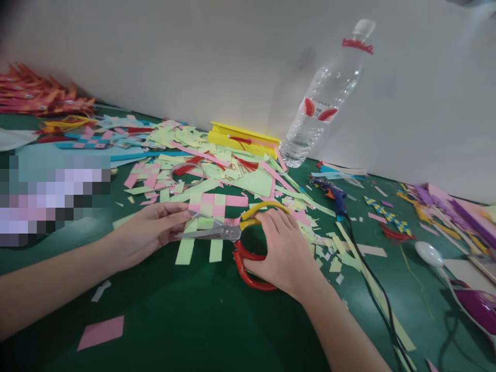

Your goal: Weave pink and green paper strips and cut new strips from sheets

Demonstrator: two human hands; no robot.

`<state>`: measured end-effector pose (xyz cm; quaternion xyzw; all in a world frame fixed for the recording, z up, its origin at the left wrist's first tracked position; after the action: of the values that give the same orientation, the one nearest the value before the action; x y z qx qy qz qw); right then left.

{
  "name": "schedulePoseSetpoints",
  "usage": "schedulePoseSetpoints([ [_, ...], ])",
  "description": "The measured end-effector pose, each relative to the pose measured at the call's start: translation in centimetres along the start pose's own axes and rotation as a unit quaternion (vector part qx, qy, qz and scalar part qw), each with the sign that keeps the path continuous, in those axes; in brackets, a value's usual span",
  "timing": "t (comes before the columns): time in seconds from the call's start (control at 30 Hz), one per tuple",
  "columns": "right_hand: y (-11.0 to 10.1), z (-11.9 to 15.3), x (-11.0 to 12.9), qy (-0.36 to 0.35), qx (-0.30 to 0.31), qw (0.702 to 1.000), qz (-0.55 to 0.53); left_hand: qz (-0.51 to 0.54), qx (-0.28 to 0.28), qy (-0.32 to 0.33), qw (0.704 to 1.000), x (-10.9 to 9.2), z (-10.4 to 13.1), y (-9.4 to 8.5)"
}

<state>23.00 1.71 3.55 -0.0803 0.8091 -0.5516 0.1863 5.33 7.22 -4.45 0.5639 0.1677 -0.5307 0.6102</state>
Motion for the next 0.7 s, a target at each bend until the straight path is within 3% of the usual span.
schedulePoseSetpoints([
  [0.17, -0.9, 0.2, -0.4, -0.010, -0.019, 0.999, 0.026, -0.014, -0.016, 0.020, 1.000, -0.6, 0.1, -0.3],
  [0.4, -2.2, 0.2, -2.5, 0.015, -0.048, 0.996, 0.067, -0.022, -0.089, 0.069, 0.993, -2.2, 0.5, -1.2],
  [0.7, -1.1, 0.1, -0.6, -0.001, -0.025, 0.999, 0.035, -0.020, -0.037, 0.056, 0.998, -1.4, 0.7, 0.1],
])
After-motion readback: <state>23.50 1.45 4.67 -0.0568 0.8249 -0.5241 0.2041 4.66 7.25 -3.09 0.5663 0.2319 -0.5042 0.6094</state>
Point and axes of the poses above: each hand's wrist, its own z-axis away from the middle knuckle, its own y-axis out of the palm, x = y × z, the point moved 10 cm from there along -z, towards the middle knuckle, and after that the axes turned 13 degrees about z, right-handed, at the moved point
